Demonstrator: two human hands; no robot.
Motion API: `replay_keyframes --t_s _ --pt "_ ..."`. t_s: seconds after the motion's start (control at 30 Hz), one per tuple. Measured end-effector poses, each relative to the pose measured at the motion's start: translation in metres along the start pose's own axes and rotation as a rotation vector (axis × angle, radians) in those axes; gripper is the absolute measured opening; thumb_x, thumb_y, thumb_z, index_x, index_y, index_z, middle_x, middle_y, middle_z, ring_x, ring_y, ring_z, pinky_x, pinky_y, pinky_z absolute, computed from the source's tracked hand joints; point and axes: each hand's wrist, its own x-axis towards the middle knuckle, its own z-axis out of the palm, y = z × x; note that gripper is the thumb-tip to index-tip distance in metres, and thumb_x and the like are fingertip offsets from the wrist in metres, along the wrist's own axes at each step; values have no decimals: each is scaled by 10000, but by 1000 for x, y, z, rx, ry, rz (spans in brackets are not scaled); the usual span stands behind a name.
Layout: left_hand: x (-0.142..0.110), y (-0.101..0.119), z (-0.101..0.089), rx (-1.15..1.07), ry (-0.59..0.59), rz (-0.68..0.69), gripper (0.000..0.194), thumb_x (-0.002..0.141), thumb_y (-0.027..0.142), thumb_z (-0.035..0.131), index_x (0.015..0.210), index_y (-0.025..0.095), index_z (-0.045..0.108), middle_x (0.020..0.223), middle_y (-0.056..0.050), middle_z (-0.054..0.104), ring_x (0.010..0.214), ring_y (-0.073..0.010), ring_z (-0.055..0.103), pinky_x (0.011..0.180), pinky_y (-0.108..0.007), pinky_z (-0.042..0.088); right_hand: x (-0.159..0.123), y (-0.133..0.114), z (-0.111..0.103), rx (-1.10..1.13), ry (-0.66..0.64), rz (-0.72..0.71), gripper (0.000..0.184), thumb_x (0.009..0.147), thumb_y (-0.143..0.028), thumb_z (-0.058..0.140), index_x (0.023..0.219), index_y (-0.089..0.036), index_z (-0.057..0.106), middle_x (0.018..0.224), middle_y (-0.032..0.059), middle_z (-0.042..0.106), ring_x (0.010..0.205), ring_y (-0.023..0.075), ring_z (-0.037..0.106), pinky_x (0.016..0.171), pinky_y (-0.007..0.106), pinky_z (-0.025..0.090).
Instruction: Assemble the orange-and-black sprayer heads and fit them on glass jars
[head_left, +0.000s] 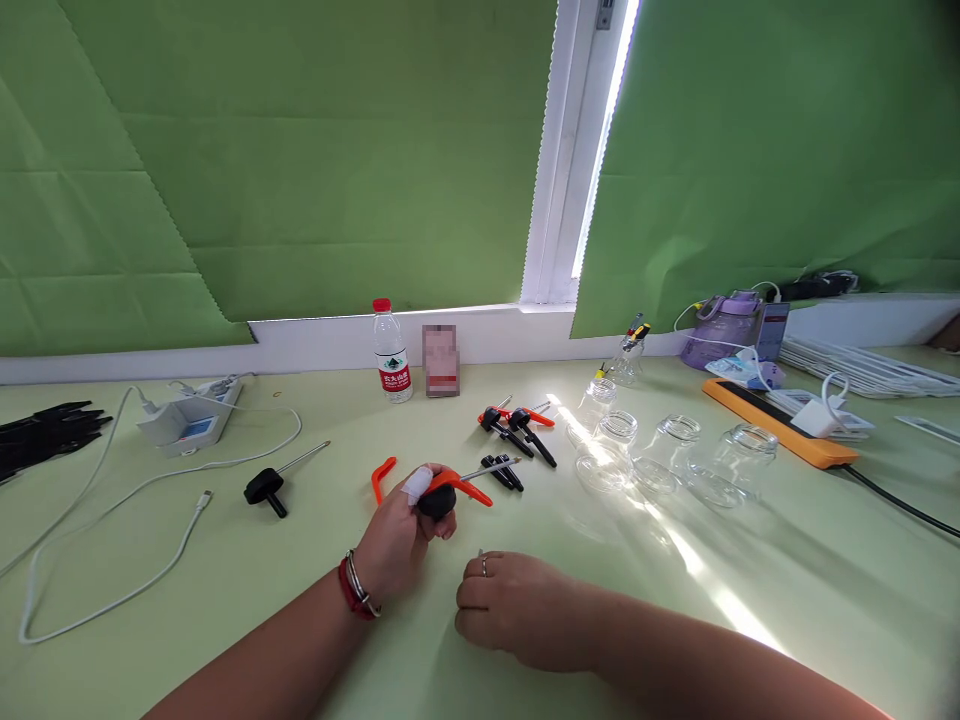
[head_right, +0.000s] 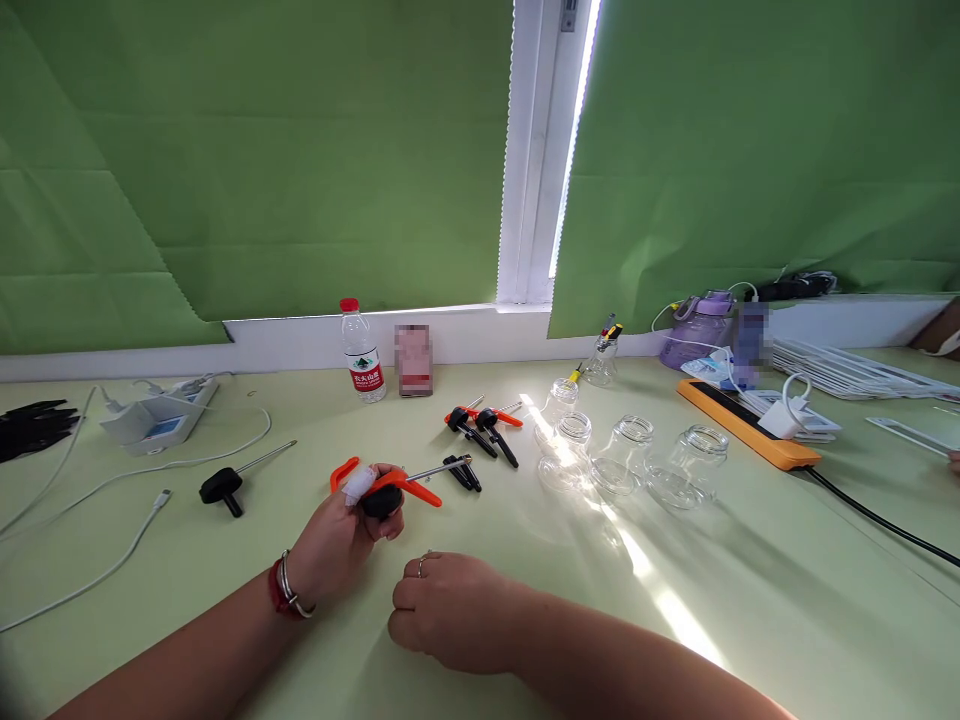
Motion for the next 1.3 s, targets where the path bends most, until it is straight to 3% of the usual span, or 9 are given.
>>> replay_keyframes --t_s 0.2,0.3,0.43,0.5,0.6,0.67,0.77,0.97,1.3 --pt "-3 -4 2 -26 -108 -105 328 914 425 392 988 156 565 631 6 487 562 -131 473 626 -292 363 1 -6 -7 -74 -36 44 160 793 -80 449 846 -178 564 761 32 573 647 161 463 609 281 396" --pt "-5 -6 1 -32 -131 -164 339 913 439 394 1012 165 568 681 -9 510 614 -145 501 667 -301 376 2 -3 -5 54 15 93 224 772 -60 445 931 -157 570 824 57 594 697 163 506 645 283 432" --pt "-6 -9 1 -73 -203 -166 322 912 419 415 1012 164 585 790 -39 541 722 -161 516 695 -295 391 3 2 -7 495 391 287 241 783 -60 442 948 -170 579 898 66 597 776 144 553 692 264 468" --pt "-5 -10 2 -69 -247 -137 310 910 394 429 1002 151 597 839 -55 551 762 -168 519 719 -298 398 3 3 -13 751 607 391 174 808 -89 450 891 -180 574 865 50 588 750 131 563 688 265 479" --pt "-6 -10 4 -34 -314 -127 305 910 373 423 990 140 602 789 -50 546 705 -162 520 719 -317 408 3 6 -23 1094 819 554 74 846 -168 478 863 -191 546 779 14 568 651 114 564 617 263 486" --pt "-7 -9 7 -13 -331 -161 310 904 381 426 993 140 599 772 -46 539 671 -159 520 701 -324 411 2 10 -27 1210 940 668 51 852 -227 512 874 -193 543 720 -8 558 607 105 552 591 256 484" --pt "-10 -8 12 20 -340 -245 302 882 391 467 986 141 601 777 -45 529 650 -153 515 669 -315 409 2 15 -29 1208 1082 772 110 836 -278 564 905 -192 562 675 -21 559 631 112 554 637 268 494" --pt "-16 -10 21 20 -433 -284 312 833 431 548 923 139 615 778 -51 511 678 -155 480 629 -297 406 6 15 -26 1250 1039 803 169 823 -334 579 898 -184 561 674 -12 565 624 121 574 615 282 517" --pt "-12 -13 18 -8 -400 -273 298 840 426 545 896 139 599 789 -39 480 685 -151 469 615 -296 400 4 14 -21 1258 963 772 121 843 -283 562 914 -186 559 690 -14 581 655 109 573 649 264 511"
